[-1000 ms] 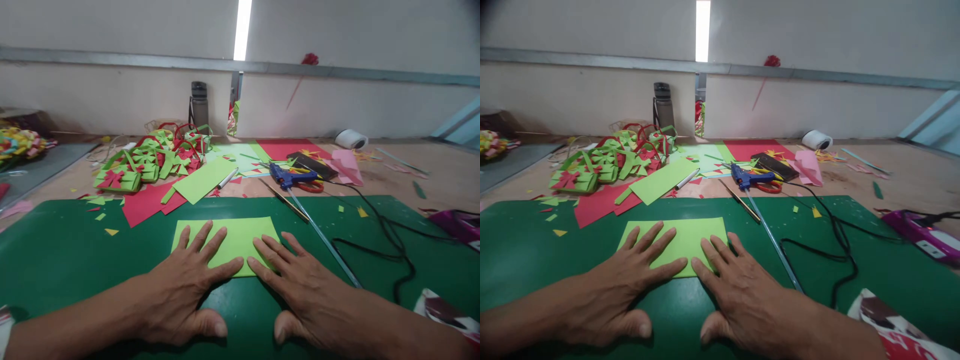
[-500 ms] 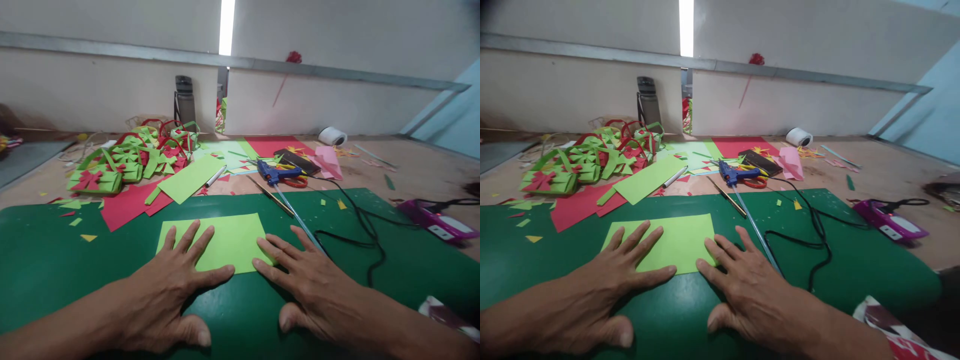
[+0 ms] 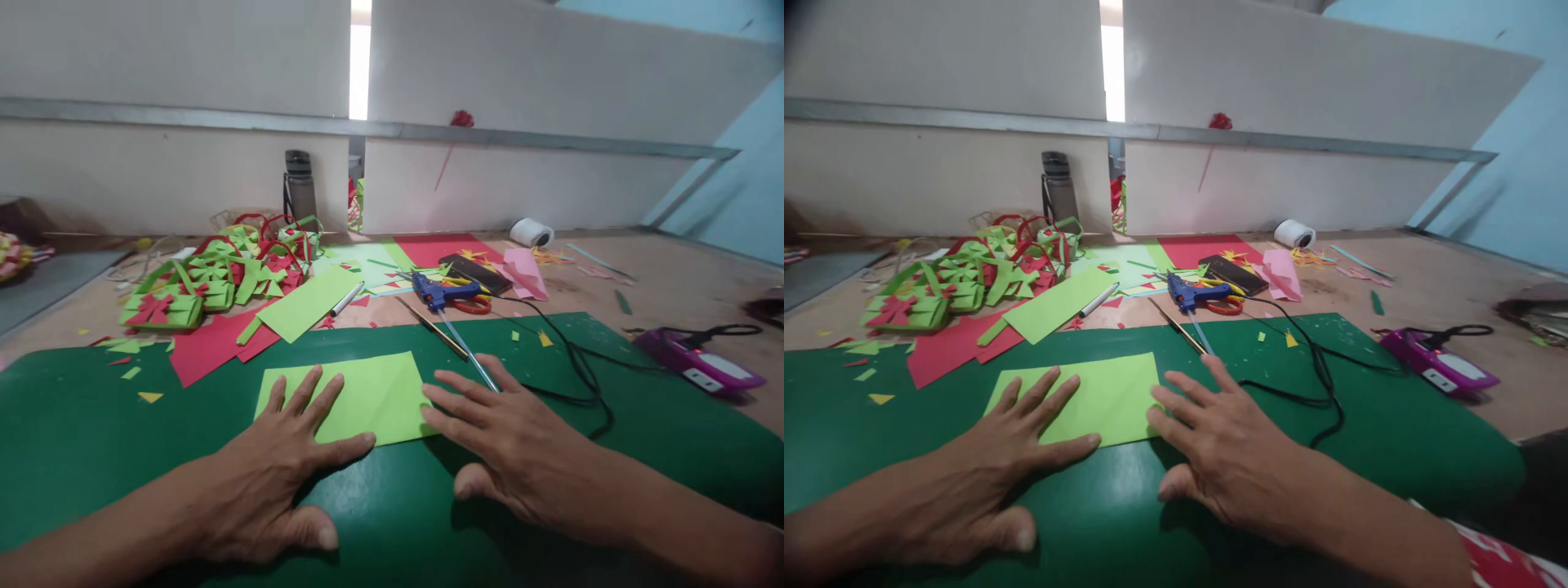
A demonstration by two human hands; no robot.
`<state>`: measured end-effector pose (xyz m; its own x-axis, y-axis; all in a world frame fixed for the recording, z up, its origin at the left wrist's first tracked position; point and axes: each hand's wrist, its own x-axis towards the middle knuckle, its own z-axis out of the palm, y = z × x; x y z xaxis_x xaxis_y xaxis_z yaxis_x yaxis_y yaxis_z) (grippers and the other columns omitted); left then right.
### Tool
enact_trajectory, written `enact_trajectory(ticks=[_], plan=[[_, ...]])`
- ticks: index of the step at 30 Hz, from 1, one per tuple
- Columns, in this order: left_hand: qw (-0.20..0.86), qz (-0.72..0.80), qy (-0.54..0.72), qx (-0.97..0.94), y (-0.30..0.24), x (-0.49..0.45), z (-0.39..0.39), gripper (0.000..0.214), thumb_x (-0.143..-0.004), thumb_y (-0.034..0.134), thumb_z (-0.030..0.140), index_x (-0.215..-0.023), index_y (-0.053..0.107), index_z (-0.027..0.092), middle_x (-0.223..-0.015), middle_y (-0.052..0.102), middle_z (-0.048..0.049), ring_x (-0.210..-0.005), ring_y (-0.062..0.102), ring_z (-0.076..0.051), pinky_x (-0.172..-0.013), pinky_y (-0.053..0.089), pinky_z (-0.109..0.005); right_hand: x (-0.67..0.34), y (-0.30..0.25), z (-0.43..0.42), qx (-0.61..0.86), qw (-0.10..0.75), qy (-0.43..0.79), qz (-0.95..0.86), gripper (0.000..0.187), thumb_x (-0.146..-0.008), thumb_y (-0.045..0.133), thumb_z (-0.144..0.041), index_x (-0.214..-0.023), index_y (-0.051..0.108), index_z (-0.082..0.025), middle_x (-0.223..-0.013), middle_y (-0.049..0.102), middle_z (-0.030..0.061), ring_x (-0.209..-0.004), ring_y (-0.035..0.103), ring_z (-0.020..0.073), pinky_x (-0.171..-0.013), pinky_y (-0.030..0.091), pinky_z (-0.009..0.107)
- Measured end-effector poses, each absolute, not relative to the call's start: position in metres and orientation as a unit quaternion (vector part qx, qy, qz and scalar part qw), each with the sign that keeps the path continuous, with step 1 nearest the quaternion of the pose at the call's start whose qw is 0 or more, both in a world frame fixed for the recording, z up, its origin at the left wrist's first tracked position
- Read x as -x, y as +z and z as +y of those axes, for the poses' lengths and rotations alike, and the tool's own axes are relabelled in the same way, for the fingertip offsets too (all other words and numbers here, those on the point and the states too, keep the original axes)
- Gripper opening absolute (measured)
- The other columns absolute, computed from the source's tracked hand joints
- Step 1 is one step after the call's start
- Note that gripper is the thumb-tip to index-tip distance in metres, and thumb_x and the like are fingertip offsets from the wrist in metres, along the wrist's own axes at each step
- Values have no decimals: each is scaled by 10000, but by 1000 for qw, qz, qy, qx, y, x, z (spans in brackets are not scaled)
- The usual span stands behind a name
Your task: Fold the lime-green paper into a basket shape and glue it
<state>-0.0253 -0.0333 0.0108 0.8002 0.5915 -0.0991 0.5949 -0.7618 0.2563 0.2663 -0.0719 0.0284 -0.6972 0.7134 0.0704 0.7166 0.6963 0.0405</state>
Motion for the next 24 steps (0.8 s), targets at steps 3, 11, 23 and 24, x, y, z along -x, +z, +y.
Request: enact_trajectory(ticks=[3,11,23,24], plan=[[159,313,-43,-935,16,20,-25,739,-751,405,784,-1402,273,460,-1545,-2,-89,-1335,-12,-506,-932,83,-780,-253,29,-58,347,6,15,-938,544,-904,391,-567,-1286,505,-197,-1261,598,110,-1225,464,306,-1033,216,587],[144,331,-55,-931,36,1,-26,765,-789,370,761,-1431,297,350,-1513,166,-167,-1343,78,-481,-969,76,-757,-253,10,-46,335,27,-42,-941,565,-876,424,-592,-1240,543,-176,-1277,584,130,-1175,505,314,-1026,243,583],[113,296,-68,-946,21,-17,-38,581,-923,455,343,-1432,292,116,-1484,203,-258,-1307,149,-535,-906,284,-753,-264,-3,-23,164,117,-296,-934,618,-844,396,-660,-1066,666,-151,-1057,710,117,-947,644,277,-791,421,429],[118,298,-84,-944,27,-15,-39,562,-928,445,316,-1426,304,96,-1477,214,-265,-1309,165,-524,-917,291,-741,-265,-5,-22,164,116,-296,-934,612,-845,395,-659,-1069,665,-158,-1062,709,112,-952,644,275,-793,423,428]])
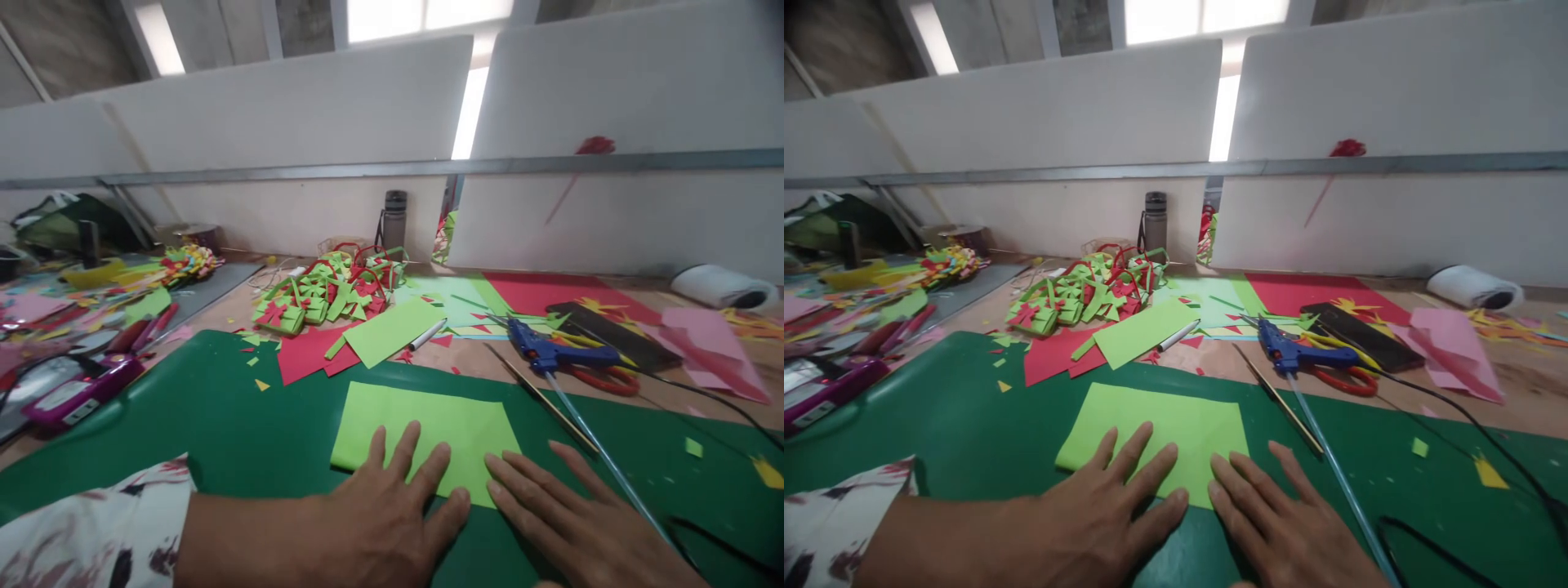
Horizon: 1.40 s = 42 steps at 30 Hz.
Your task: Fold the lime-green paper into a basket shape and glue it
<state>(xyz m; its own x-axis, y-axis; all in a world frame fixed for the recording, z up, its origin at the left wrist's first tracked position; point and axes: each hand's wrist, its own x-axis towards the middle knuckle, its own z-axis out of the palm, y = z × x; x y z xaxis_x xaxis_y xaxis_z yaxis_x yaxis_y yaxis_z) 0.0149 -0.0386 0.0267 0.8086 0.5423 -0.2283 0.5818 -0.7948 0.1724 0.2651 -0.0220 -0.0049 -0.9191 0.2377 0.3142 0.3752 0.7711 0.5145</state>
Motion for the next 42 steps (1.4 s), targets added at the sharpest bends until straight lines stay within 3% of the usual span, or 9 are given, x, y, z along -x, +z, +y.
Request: enact_trajectory(ticks=[3,6,9,14,21,31,34,38,42], plan=[[131,304,-77,-941,38,-4,-41,575,-912,495,306,-1419,323,96,-1462,258,-264,-1314,203,-498,-930,311,-719,-267,-10,-20,161,121,-296,-934,594,-850,394,-650,-1067,667,-169,-1067,709,106,-949,649,273,-792,428,430],[142,310,-51,-939,36,8,-43,671,-878,548,444,-1415,333,105,-1458,271,-261,-1312,203,-505,-919,299,-735,-264,-8,-20,163,114,-303,-932,587,-857,392,-637,-1057,670,-160,-1066,708,108,-930,662,277,-759,442,445],[152,320,-45,-934,29,19,-45,748,-874,442,606,-1427,318,116,-1473,243,-246,-1325,136,-508,-928,231,-763,-258,1,-24,170,89,-306,-932,554,-869,396,-608,-1019,682,-157,-1042,715,104,-899,679,278,-712,466,452],[154,349,-47,-923,23,35,-48,818,-847,350,701,-1441,302,141,-1494,182,-212,-1345,76,-479,-960,174,-758,-254,11,-32,184,63,-294,-936,509,-888,403,-560,-1028,675,-152,-1068,701,100,-902,685,276,-696,489,457],[131,364,-21,-922,14,64,-51,708,-897,362,628,-1441,295,179,-1501,204,-119,-1369,144,-401,-993,121,-748,-257,4,-35,223,64,-242,-942,501,-901,424,-523,-1175,596,-141,-1167,657,121,-996,647,301,-792,446,495],[13,404,14,-914,-3,103,-63,540,-927,406,522,-1385,406,237,-1453,355,-85,-1336,298,-370,-990,250,-699,-262,-5,-38,284,61,-137,-947,463,-893,479,-492,-1234,548,-186,-1274,593,117,-1123,566,320,-943,341,552],[-51,400,73,-912,-11,113,-63,462,-912,473,473,-1304,507,232,-1369,492,-93,-1292,391,-341,-1029,261,-628,-258,-3,-43,320,59,-97,-940,449,-888,497,-481,-1226,553,-191,-1287,581,128,-1149,544,327,-971,311,579],[-109,345,192,-912,-3,94,-56,219,-904,516,324,-1009,636,175,-1111,652,-90,-1082,553,-261,-993,361,-458,-252,2,-47,349,57,-40,-935,421,-877,515,-483,-1170,591,-190,-1264,593,140,-1147,538,319,-988,290,595],[-17,263,151,-953,11,39,-45,281,-898,497,311,-1121,545,148,-1068,605,-107,-936,539,-241,-832,441,-403,-246,16,-51,377,34,21,-925,322,-869,548,-420,-1076,622,-184,-1209,609,134,-1144,529,311,-997,251,605]])
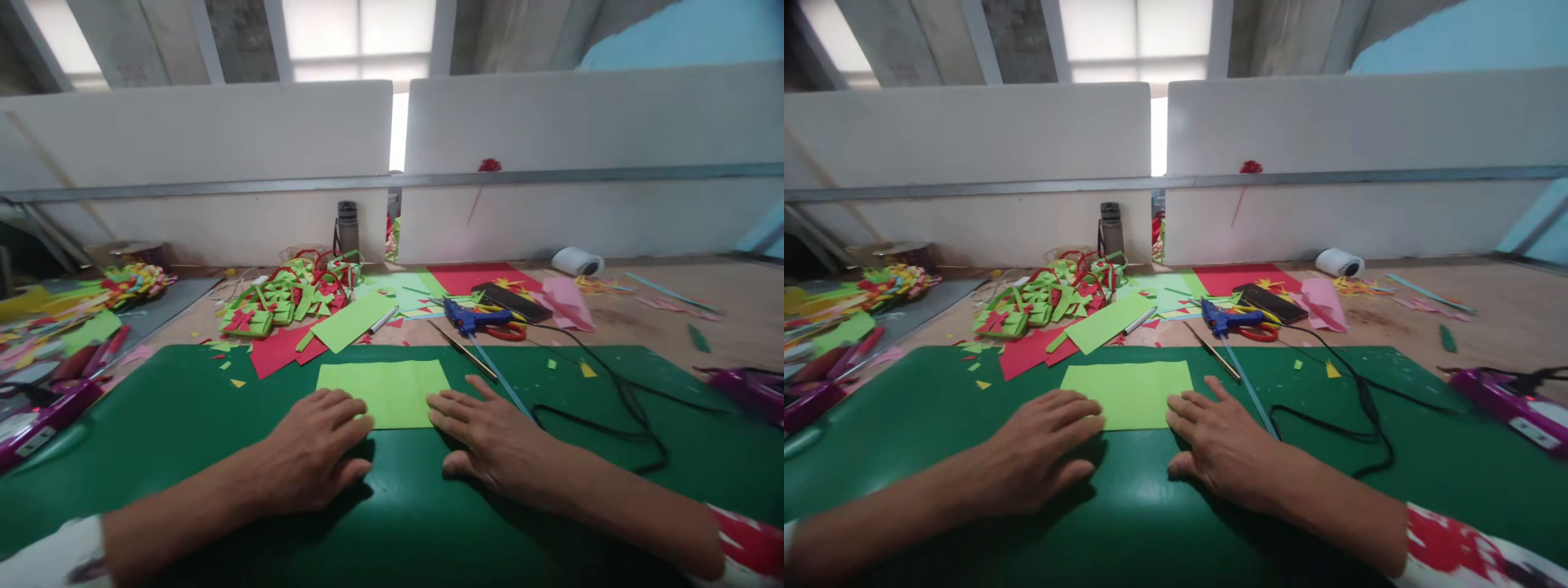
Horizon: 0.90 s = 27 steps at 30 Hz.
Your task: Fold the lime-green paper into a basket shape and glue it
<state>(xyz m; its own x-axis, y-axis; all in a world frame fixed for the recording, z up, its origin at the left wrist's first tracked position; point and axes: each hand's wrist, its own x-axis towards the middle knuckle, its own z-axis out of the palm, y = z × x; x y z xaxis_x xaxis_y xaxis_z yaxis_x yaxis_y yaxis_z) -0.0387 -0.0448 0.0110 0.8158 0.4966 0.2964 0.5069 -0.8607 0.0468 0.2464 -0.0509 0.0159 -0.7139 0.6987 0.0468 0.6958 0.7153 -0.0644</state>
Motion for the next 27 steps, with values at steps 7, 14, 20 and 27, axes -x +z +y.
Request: enact_trajectory(ticks=[7,14,20,27], plan=[[-47,-206,-120,970,5,-1,-26,197,-907,470,314,-890,597,164,-896,538,-79,-780,470,-205,-692,410,-336,-227,45,-39,515,113,269,-806,165,-818,508,-251,-775,634,-153,-767,663,45,-719,619,163,-656,438,256],[-98,-220,-124,963,0,4,-23,194,-921,426,284,-937,582,169,-918,523,-83,-792,451,-209,-700,404,-348,-201,21,4,550,8,447,-705,136,-684,546,-263,-590,547,-165,-501,577,-21,-417,537,94,-386,367,168],[-118,-214,-138,960,-2,7,-20,211,-937,407,267,-866,568,151,-860,519,-82,-772,444,-206,-651,402,-330,-189,26,13,574,-67,423,-698,239,-623,625,-349,-482,543,-173,-378,488,-41,-348,437,85,-349,298,191],[-116,-211,-158,958,-5,8,-22,207,-939,407,246,-850,564,146,-861,512,-83,-776,448,-205,-650,401,-335,-184,37,7,585,-75,390,-707,236,-621,605,-338,-459,540,-178,-405,500,-30,-386,432,93,-379,295,214]])
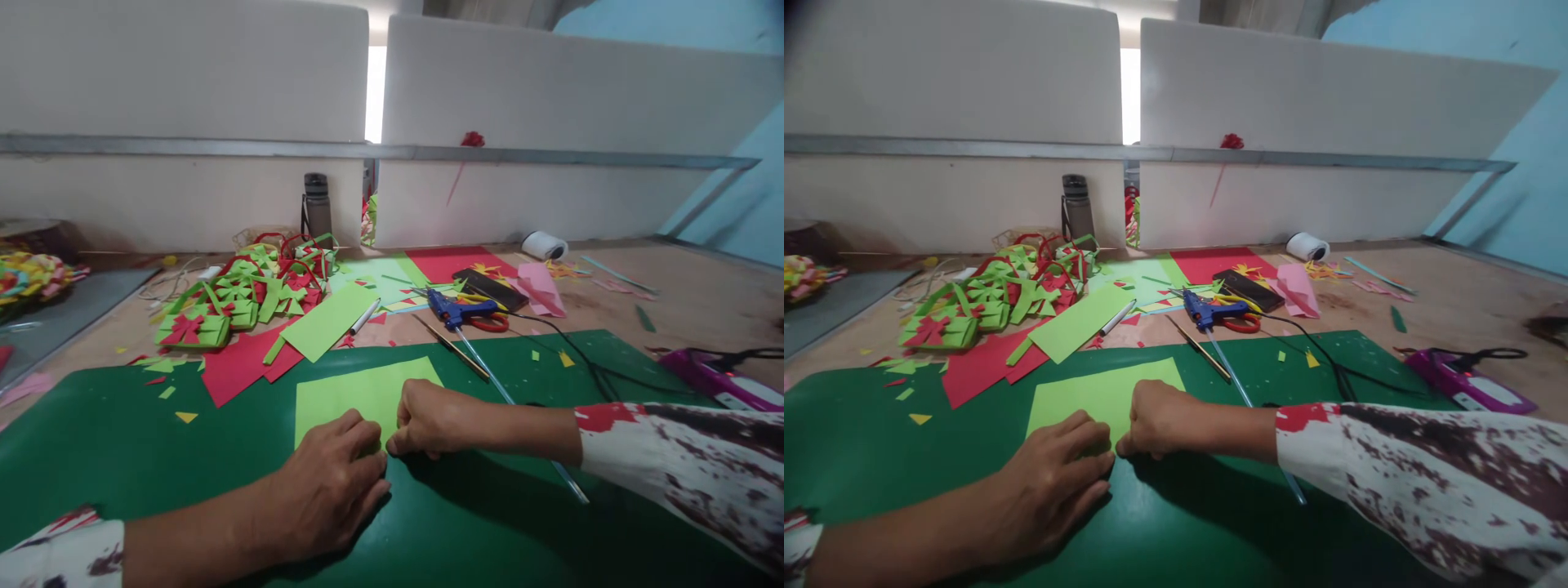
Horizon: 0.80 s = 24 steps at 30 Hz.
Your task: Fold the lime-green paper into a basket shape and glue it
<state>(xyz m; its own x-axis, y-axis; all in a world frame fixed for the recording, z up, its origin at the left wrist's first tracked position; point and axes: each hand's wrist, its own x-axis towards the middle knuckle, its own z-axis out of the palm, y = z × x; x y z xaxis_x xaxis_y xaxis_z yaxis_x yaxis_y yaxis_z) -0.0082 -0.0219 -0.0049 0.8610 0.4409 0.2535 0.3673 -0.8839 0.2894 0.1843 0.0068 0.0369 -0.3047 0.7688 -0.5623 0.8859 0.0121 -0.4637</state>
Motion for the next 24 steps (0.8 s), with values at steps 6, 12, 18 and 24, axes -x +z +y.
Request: enact_trajectory(ticks=[6,12,18,24], plan=[[123,206,172,-955,-6,10,-23,194,-944,401,230,-847,552,156,-877,520,-83,-776,441,-201,-647,392,-331,-202,35,5,-601,72,-378,701,215,-610,598,-320,-456,546,-180,-411,506,-32,-385,426,88,-376,299,201],[145,208,178,-951,-7,9,-23,205,-947,387,211,-889,577,160,-880,514,-82,-791,443,-210,-652,394,-337,-229,37,2,-624,70,-373,684,246,-635,599,-324,-451,521,-180,-404,499,-38,-380,415,82,-388,296,202],[164,206,182,-947,-8,9,-22,201,-941,383,187,-869,569,161,-885,511,-80,-785,442,-208,-660,391,-346,-253,38,-3,-643,69,-357,674,254,-664,585,-314,-462,509,-180,-421,512,-34,-396,412,86,-401,286,209],[159,196,173,-952,1,14,-21,186,-924,403,180,-772,510,167,-841,508,-69,-745,443,-189,-650,378,-329,-259,50,-5,-644,64,-286,707,282,-669,561,-216,-435,406,-190,-415,438,-33,-419,377,96,-417,218,229]])
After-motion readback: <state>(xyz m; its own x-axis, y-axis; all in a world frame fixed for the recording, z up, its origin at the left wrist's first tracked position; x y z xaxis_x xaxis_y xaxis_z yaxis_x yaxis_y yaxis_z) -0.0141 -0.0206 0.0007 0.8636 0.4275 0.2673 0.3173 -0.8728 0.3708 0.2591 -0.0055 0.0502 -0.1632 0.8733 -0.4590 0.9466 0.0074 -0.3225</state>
